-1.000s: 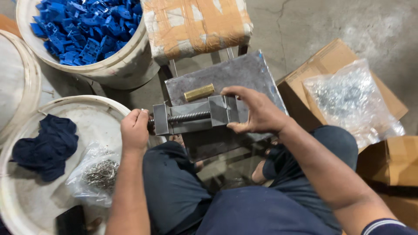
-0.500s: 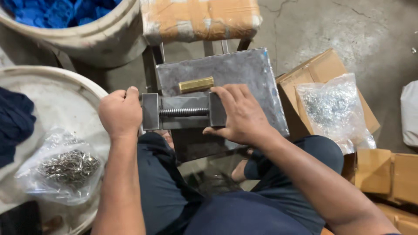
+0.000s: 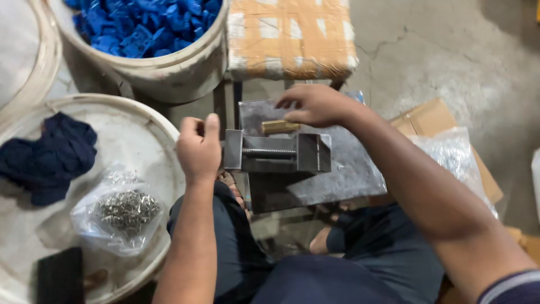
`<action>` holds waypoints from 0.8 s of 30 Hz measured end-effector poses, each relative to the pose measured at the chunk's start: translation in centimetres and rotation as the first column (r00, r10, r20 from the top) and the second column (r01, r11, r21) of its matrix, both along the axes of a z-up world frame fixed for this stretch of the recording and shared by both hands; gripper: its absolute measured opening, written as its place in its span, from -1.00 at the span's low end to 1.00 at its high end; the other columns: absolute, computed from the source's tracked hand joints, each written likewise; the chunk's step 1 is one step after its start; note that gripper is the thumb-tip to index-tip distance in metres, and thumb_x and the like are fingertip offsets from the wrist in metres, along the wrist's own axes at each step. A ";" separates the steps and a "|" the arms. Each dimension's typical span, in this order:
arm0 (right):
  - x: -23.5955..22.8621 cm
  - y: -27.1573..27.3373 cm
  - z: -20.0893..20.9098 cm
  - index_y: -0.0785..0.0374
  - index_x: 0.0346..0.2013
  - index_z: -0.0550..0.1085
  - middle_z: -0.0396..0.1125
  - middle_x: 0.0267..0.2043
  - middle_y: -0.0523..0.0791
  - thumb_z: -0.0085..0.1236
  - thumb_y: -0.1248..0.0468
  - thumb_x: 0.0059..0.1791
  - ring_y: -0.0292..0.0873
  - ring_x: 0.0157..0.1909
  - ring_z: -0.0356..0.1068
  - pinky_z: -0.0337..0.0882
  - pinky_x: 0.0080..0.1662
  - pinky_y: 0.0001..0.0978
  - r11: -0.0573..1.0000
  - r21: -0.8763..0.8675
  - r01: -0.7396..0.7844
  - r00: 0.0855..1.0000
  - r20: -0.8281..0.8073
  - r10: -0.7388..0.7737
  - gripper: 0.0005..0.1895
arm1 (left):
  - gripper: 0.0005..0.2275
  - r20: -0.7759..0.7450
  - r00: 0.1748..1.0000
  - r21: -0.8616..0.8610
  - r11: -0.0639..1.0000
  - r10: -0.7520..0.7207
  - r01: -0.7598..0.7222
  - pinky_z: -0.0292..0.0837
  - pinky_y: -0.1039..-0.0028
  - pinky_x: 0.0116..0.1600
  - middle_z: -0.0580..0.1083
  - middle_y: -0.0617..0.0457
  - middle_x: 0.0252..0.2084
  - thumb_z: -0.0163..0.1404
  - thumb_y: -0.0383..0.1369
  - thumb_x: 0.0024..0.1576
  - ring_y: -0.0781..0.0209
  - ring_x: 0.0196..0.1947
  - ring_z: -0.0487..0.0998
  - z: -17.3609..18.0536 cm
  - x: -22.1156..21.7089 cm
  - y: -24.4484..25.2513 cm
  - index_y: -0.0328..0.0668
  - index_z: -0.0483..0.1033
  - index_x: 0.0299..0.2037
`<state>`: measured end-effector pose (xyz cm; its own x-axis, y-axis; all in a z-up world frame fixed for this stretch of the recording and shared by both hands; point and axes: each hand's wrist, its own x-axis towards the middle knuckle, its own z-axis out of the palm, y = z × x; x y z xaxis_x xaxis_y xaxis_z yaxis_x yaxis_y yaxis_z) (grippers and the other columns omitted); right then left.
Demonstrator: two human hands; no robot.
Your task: The person sits on the floor and uses a manual screw press to assemble small metal fasteners. They repeatedly pick up individual fasteners, place them into the press, and tighten the screw mechanism to secure the components. The person handles the fasteners one at a time, placing the finished items on the metal plate.
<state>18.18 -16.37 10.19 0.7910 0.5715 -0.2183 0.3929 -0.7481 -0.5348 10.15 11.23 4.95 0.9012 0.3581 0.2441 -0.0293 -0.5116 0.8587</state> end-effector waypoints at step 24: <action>-7.8 -7.6 -3.6 0.11 -0.13 0.31 0.25 -0.33 -0.12 0.03 0.07 0.10 -0.15 -0.34 0.31 0.42 -0.24 -0.18 -0.357 0.654 0.667 0.656 -0.742 -0.135 -0.78 | -0.20 -0.192 0.636 0.593 0.429 -0.747 0.682 0.42 0.21 -0.02 0.45 0.04 0.06 0.36 -0.21 -0.35 -0.02 -0.11 0.58 3.6 0.0 -11.0 -0.13 0.37 0.21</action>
<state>10.35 -24.01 6.60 0.9772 -0.1092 -0.1820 -0.0519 0.7086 -0.7037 10.15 0.26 8.57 0.7297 -0.6438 0.2304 -0.6772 -0.6338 0.3738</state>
